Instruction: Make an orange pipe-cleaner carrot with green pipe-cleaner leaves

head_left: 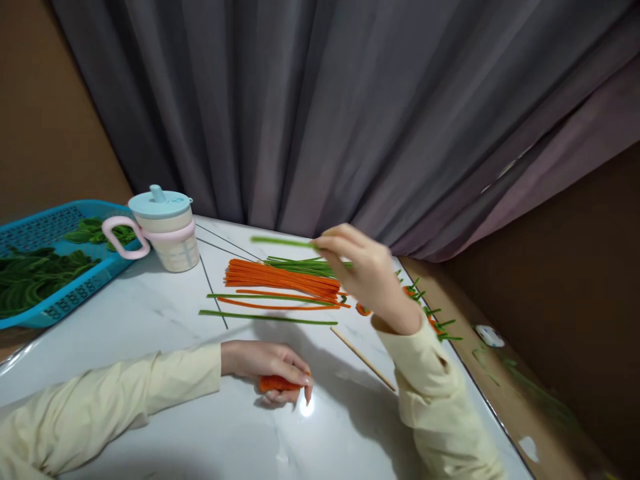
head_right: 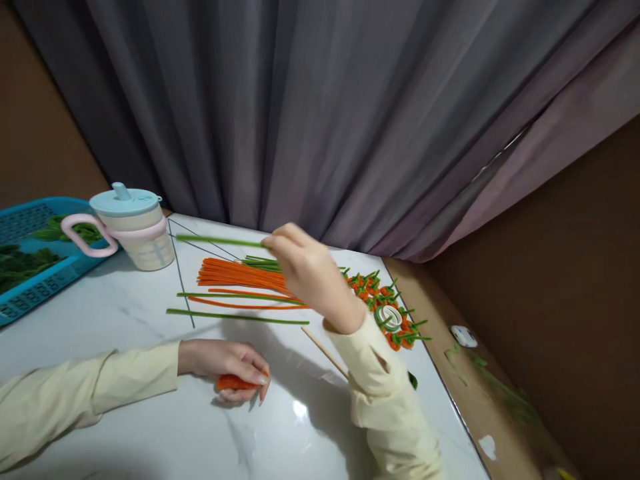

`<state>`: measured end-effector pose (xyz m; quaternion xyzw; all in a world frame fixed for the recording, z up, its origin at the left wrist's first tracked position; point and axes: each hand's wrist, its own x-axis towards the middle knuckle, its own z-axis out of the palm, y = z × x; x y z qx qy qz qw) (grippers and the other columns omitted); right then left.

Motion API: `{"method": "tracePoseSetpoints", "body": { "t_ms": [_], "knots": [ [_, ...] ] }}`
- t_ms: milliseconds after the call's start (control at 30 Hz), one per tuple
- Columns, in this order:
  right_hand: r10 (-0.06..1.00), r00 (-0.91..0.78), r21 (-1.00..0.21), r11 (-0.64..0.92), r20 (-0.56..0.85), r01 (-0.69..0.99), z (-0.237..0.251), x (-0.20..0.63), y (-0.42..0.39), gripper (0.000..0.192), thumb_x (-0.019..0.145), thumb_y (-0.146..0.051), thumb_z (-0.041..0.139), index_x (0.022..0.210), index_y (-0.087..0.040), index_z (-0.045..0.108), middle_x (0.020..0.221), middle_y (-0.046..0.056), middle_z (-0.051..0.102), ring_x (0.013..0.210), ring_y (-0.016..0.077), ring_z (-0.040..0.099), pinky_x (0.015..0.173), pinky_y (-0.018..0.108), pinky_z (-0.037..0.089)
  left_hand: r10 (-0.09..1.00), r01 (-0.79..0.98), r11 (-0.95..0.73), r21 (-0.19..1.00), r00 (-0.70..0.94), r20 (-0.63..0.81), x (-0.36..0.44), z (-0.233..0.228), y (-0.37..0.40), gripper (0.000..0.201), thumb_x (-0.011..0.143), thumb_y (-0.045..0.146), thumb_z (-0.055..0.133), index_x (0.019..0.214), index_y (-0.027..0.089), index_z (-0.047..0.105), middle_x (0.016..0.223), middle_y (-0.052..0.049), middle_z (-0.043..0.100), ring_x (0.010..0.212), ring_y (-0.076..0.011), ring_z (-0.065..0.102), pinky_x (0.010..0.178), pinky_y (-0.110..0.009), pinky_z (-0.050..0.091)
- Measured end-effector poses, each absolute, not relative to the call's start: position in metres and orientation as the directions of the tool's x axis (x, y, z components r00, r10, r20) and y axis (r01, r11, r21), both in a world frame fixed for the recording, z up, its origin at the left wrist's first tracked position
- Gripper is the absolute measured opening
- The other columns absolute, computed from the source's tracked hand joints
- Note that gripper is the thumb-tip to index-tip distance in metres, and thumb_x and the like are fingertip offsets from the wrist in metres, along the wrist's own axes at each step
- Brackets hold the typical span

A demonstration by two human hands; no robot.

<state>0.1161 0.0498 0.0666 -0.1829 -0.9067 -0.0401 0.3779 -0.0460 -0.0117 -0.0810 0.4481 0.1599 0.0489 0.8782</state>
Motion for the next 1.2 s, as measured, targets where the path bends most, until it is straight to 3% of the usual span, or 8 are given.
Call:
{"method": "tracePoseSetpoints", "body": {
  "t_ms": [200, 333, 567, 833, 933, 1033, 1100, 1200],
  "knots": [
    [0.349, -0.438, 0.001, 0.781, 0.828, 0.625, 0.112, 0.185, 0.005, 0.026, 0.085, -0.005, 0.055, 0.103, -0.022, 0.064, 0.086, 0.003, 0.064, 0.07, 0.0121, 0.056, 0.061, 0.025, 0.044, 0.248, 0.047, 0.643, 0.765, 0.932, -0.265, -0.046, -0.079, -0.011, 0.02, 0.089, 0.03, 0.051, 0.091, 0.012, 0.061, 0.041, 0.007, 0.034, 0.033, -0.0068, 0.021, 0.033, -0.019, 0.019],
    [0.371, -0.672, 0.085, 0.836, 0.641, 0.543, 0.057, 0.218, -0.018, 0.028, 0.086, -0.003, 0.048, 0.104, -0.019, 0.061, 0.075, 0.005, 0.061, 0.063, 0.0151, 0.051, 0.054, 0.028, 0.039, 0.266, 0.061, 0.665, 0.744, 0.912, -0.313, -0.046, -0.082, -0.008, 0.031, 0.092, 0.038, 0.044, 0.091, 0.012, 0.061, 0.04, 0.007, 0.032, 0.034, -0.0069, 0.02, 0.034, -0.018, 0.019],
    [0.417, -0.596, -0.03, 0.835, 0.686, 0.549, -0.064, 0.237, -0.042, 0.033, 0.083, 0.004, 0.038, 0.108, -0.009, 0.054, 0.08, 0.013, 0.061, 0.069, 0.0182, 0.049, 0.058, 0.031, 0.036, 0.283, 0.06, 0.713, 0.699, 0.887, -0.365, -0.043, -0.086, -0.004, 0.038, 0.093, 0.043, 0.042, 0.089, 0.011, 0.061, 0.041, 0.006, 0.034, 0.034, -0.0066, 0.02, 0.034, -0.018, 0.018],
    [0.543, -0.566, -0.16, 0.794, 0.62, 0.587, -0.082, 0.235, -0.043, 0.036, 0.084, 0.004, 0.037, 0.109, -0.016, 0.054, 0.083, 0.008, 0.064, 0.075, 0.0179, 0.056, 0.069, 0.035, 0.038, 0.242, 0.139, 0.695, 0.705, 0.879, -0.411, -0.04, -0.084, -0.003, 0.037, 0.09, 0.045, 0.046, 0.089, 0.01, 0.06, 0.042, 0.009, 0.029, 0.036, -0.0052, 0.017, 0.035, -0.018, 0.016],
    [0.566, -0.587, -0.149, 0.781, 0.578, 0.607, -0.084, 0.236, -0.042, 0.037, 0.085, 0.003, 0.037, 0.11, -0.018, 0.054, 0.085, 0.007, 0.065, 0.076, 0.0181, 0.056, 0.071, 0.036, 0.039, 0.379, 0.172, 0.561, 0.81, 0.816, -0.436, -0.038, -0.078, -0.003, 0.036, 0.091, 0.046, 0.044, 0.097, 0.013, 0.057, 0.055, 0.004, 0.047, 0.039, -0.0068, 0.032, 0.037, -0.019, 0.026],
    [0.584, -0.607, -0.141, 0.773, 0.54, 0.618, -0.085, 0.236, -0.039, 0.033, 0.086, 0.001, 0.037, 0.108, -0.017, 0.055, 0.087, 0.008, 0.065, 0.076, 0.0181, 0.055, 0.07, 0.036, 0.04, 0.672, 0.276, 0.182, 0.944, 0.666, -0.325, -0.036, -0.057, -0.01, 0.033, 0.09, 0.042, 0.047, 0.109, 0.016, 0.057, 0.09, -0.006, 0.062, 0.073, -0.0141, 0.056, 0.063, -0.024, 0.045],
    [0.59, -0.618, -0.146, 0.773, 0.52, 0.617, -0.086, 0.237, -0.037, 0.03, 0.087, 0.0, 0.038, 0.105, -0.016, 0.056, 0.087, 0.008, 0.065, 0.077, 0.0183, 0.055, 0.069, 0.034, 0.041, 0.783, 0.269, -0.028, 0.963, 0.605, -0.146, -0.033, -0.037, -0.021, 0.034, 0.084, 0.037, 0.059, 0.113, 0.018, 0.058, 0.12, -0.011, 0.054, 0.114, -0.024, 0.045, 0.087, -0.031, 0.043],
    [0.6, -0.629, -0.17, 0.777, 0.495, 0.607, -0.086, 0.239, -0.035, 0.026, 0.088, -0.002, 0.04, 0.103, -0.015, 0.057, 0.087, 0.008, 0.065, 0.078, 0.0184, 0.054, 0.067, 0.033, 0.043, 0.627, 0.101, 0.125, 0.987, 0.763, -0.157, -0.027, -0.016, -0.047, 0.035, 0.083, 0.033, 0.063, 0.115, 0.019, 0.059, 0.129, -0.011, 0.049, 0.124, -0.0289, 0.038, 0.094, -0.039, 0.042]
  ]
}}
